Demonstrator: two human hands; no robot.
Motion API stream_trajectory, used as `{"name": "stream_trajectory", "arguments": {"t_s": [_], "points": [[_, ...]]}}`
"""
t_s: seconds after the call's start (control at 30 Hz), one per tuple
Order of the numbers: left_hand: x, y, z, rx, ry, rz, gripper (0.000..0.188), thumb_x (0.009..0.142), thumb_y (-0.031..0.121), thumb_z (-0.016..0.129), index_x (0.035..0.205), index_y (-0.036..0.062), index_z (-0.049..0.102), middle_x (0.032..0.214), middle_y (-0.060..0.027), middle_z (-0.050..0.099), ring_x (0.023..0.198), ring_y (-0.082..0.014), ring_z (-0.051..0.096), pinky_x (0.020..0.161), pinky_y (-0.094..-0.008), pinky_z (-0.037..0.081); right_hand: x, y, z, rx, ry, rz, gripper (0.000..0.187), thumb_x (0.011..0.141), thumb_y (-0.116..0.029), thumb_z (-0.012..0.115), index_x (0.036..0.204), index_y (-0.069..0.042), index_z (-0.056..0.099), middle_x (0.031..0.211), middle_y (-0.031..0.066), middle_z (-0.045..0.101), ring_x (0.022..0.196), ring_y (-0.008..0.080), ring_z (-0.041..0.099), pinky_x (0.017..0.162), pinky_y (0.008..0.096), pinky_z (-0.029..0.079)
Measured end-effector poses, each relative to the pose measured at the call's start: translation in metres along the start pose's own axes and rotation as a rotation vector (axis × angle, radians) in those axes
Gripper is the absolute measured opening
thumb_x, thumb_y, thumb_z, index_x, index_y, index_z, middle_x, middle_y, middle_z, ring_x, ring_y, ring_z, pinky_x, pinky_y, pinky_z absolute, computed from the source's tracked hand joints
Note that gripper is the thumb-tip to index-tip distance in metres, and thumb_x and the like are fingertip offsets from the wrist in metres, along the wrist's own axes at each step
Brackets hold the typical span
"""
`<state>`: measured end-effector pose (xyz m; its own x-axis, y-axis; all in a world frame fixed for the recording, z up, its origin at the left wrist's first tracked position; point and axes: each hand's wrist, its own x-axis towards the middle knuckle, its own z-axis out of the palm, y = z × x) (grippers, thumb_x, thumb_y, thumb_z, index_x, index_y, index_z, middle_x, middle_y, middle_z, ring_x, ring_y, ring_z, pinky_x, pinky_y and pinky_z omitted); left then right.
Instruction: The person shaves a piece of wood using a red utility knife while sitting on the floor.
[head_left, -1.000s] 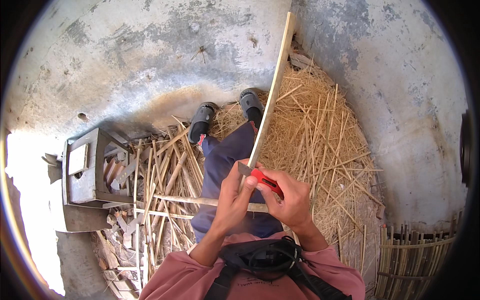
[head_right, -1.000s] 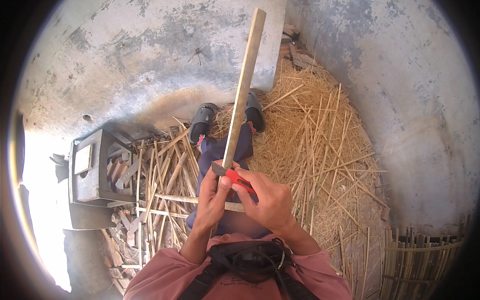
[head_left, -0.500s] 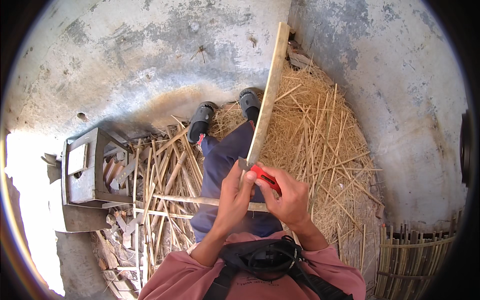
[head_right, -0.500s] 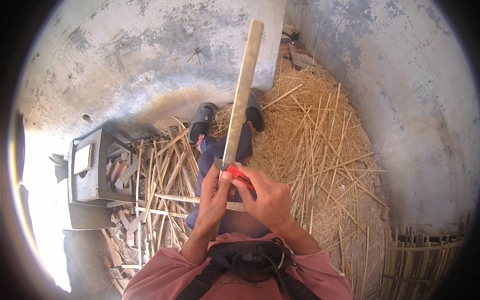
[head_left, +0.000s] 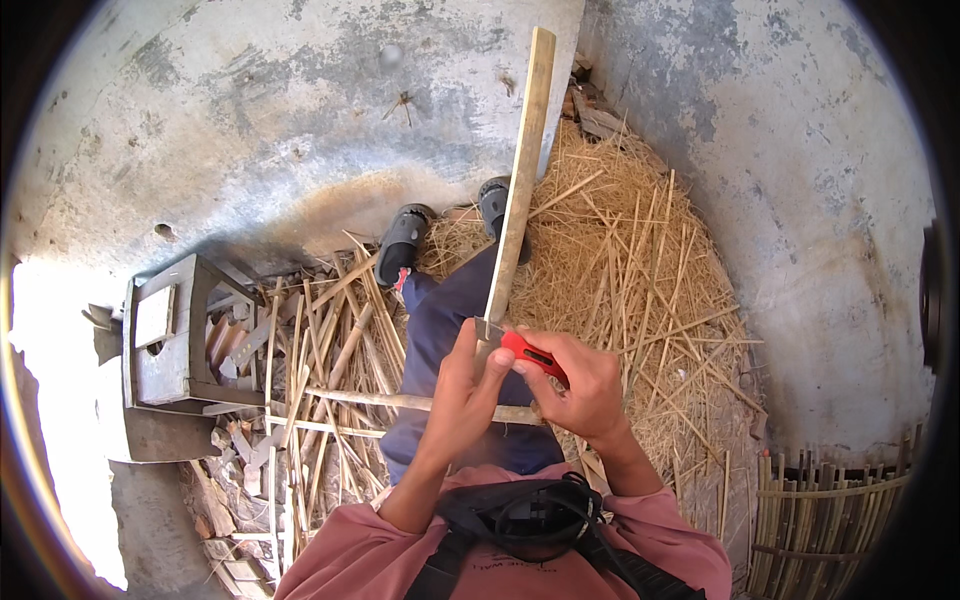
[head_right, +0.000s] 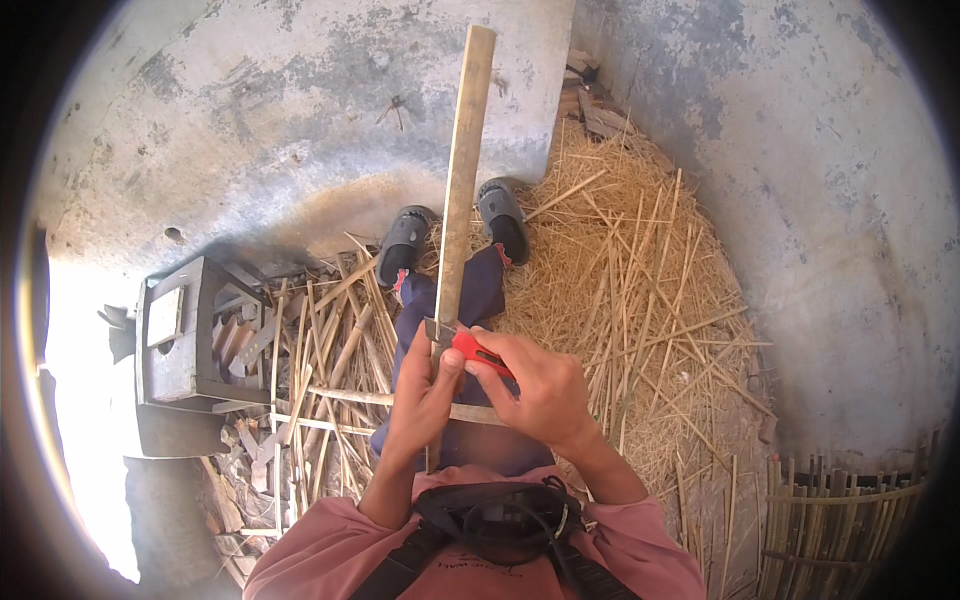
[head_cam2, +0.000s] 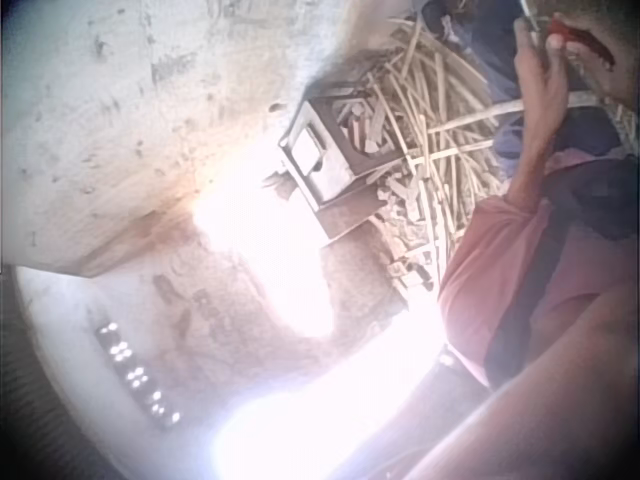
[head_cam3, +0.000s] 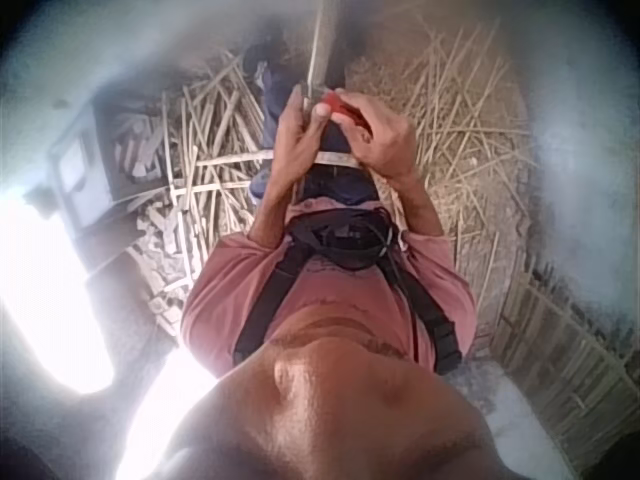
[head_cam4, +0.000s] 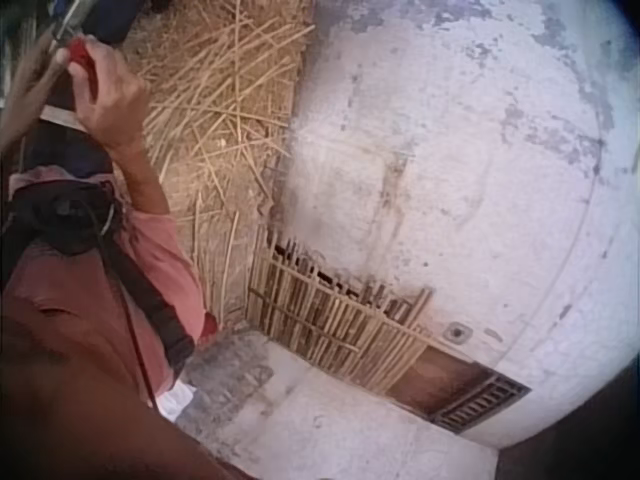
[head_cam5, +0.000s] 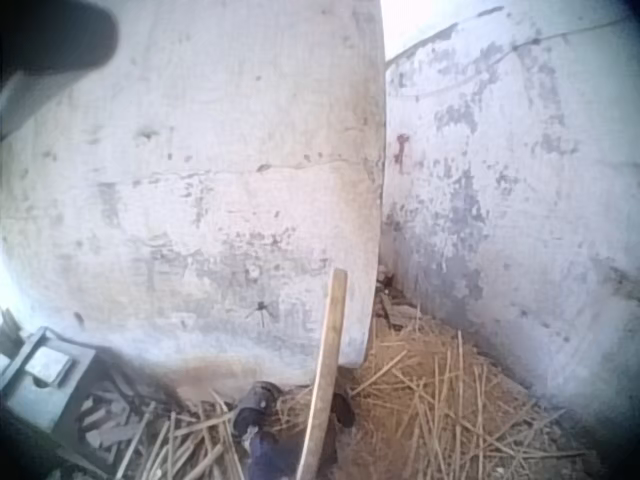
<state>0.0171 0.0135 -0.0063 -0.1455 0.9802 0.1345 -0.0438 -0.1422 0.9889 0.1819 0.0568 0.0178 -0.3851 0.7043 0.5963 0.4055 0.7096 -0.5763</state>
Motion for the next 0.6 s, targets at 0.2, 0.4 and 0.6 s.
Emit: {"name": "stream_trajectory", "arguments": {"t_s": [0.2,0.4,0.6], "points": [[-0.0013,-0.0010,-0.0004,0.144,-0.012,-0.024,0.040,0.113,0.031,0.058,0.129,-0.0055,0.056,0.081,-0.0131,0.066,0.069,-0.0166,0.058,0.064,-0.0359,0.047,0.0041,0.0032,-0.0012,-0.020,0.011,-0.046,0.032,0.095,-0.020,0.080,0.121,-0.003,0.074,0.094,0.0137,0.078,0.070,0.0274,0.076,0.058,0.0361,0.057],[0.0001,-0.0003,0.0039,0.265,0.065,0.029,0.037,0.113,0.029,0.059,0.131,-0.0024,0.061,0.065,-0.0101,0.058,0.055,-0.0118,0.049,0.053,-0.0335,0.040,0.0038,0.0039,0.0013,-0.072,0.022,-0.038,0.033,0.094,-0.021,0.081,0.121,-0.004,0.074,0.087,0.0111,0.075,0.063,0.0267,0.072,0.054,0.0368,0.054],[0.0050,-0.0022,0.0031,0.356,0.065,0.011,0.034,0.111,0.026,0.061,0.127,-0.0033,0.064,0.057,-0.0093,0.054,0.050,-0.0117,0.045,0.051,-0.0342,0.037,0.0004,0.0080,0.0037,-0.096,0.019,0.000,0.032,0.093,-0.021,0.081,0.120,-0.005,0.074,0.089,0.0115,0.076,0.064,0.0269,0.073,0.054,0.0369,0.056]]}}
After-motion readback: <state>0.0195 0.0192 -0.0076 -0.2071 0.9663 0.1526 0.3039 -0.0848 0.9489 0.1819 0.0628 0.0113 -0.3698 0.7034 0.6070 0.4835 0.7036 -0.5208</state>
